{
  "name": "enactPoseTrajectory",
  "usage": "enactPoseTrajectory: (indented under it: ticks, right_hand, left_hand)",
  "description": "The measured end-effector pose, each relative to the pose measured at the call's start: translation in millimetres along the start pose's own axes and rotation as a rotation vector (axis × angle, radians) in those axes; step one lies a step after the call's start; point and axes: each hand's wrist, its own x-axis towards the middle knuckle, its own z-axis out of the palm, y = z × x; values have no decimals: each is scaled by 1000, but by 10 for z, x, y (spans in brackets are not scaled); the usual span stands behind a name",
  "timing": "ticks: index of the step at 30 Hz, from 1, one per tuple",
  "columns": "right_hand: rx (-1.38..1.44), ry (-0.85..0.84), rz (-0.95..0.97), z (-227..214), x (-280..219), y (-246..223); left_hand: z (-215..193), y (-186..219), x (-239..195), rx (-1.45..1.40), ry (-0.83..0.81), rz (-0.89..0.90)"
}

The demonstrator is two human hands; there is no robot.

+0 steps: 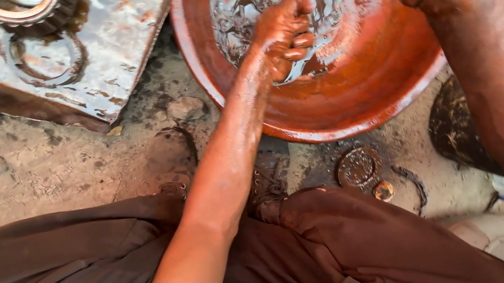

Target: The person cleans a metal gear and other mechanical parts by scrubbing them with a rag in a red basin filled with liquid. They repeatedly dip, scrub, and rinse the parts, then place them on a nearby metal tray.

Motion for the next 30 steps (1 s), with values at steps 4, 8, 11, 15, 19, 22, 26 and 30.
enactPoseTrajectory:
  ticks: [4, 8, 11, 15, 19, 22, 26, 30]
  right_hand:
    - [-316, -41, 29, 27, 38, -30]
    - [-426, -53, 12, 161, -21, -26]
    - [-466, -50, -10, 97, -104, -38]
    - [-470, -45, 2, -38, -265, 100]
    - [-449, -18, 22, -89, -362, 175]
    - [-441, 11, 29, -121, -433, 112]
    - [-449, 61, 44, -239, -534, 68]
    - [-459, 104, 96, -318, -664, 107]
  left_hand:
    - [79, 248, -139, 236, -88, 171]
    - [269, 593, -156, 445, -21, 81]
    - [572, 854, -245, 580, 44, 102]
    - [798, 1107, -462, 1060, 83, 157]
    - [921, 1276, -540, 1320, 25, 191]
    - [982, 1444, -705, 1425, 25, 266]
    - [867, 1590, -809, 1515, 66, 394]
    - [387, 950, -160, 1627, 95, 511]
